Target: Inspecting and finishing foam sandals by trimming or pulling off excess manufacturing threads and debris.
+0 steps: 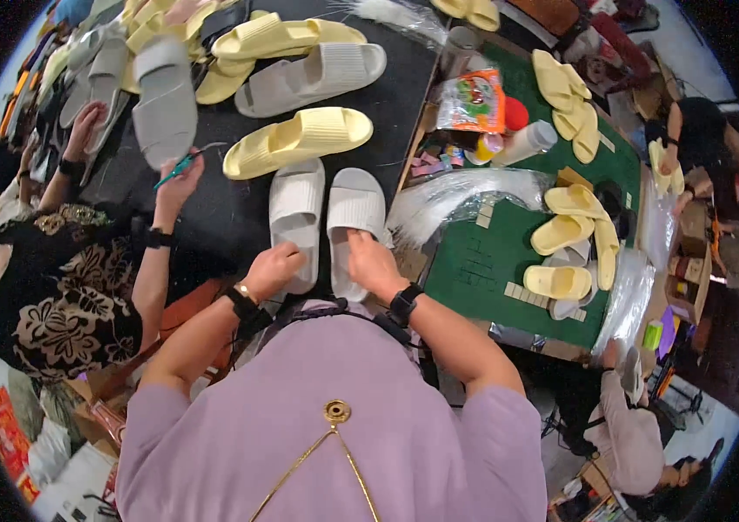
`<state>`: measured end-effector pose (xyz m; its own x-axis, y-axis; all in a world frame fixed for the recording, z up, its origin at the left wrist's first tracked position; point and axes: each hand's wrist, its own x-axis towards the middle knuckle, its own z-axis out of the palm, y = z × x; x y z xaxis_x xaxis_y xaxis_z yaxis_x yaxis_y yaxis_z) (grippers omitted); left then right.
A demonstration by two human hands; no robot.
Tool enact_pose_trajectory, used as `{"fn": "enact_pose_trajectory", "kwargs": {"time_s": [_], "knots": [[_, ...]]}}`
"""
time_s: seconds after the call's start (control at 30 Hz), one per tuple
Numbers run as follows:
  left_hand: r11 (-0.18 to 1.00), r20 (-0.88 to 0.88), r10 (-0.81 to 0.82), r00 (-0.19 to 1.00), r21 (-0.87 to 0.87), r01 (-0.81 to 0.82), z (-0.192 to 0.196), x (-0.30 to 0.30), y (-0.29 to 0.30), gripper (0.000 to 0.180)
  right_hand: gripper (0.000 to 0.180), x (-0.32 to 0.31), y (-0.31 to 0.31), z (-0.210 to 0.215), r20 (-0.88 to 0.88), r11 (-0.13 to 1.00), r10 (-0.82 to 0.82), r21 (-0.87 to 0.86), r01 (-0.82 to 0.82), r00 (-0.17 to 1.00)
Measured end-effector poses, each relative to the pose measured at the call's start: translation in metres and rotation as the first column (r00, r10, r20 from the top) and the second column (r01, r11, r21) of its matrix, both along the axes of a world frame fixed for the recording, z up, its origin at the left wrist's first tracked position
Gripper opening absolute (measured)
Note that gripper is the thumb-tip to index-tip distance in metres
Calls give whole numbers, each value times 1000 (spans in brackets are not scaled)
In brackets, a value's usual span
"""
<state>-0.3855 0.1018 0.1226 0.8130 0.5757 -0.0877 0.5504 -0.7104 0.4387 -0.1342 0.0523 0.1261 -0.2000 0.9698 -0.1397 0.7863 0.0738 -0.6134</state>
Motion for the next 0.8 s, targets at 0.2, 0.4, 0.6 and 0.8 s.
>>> {"fn": "enact_pose_trajectory", "kwargs": {"time_s": [0.2,0.4,0.6,0.8], "knots": [[993,126,113,986,13,-116,10,-10,-2,14,41,-6,4,5,19,998,6,-63,-5,1000],[996,105,-35,994,85,26,4,-10,1,7,41,-8,6,3,54,994,4,-110,2,999],[994,68,-66,996,91,60,10,-11,-3,7,40,-9,6,6,80,993,8,-118,2,997],[1000,147,-22,989,-10,24,16,-11,-10,8,41,-11,7,5,113,992,17,-129,-2,993]]}}
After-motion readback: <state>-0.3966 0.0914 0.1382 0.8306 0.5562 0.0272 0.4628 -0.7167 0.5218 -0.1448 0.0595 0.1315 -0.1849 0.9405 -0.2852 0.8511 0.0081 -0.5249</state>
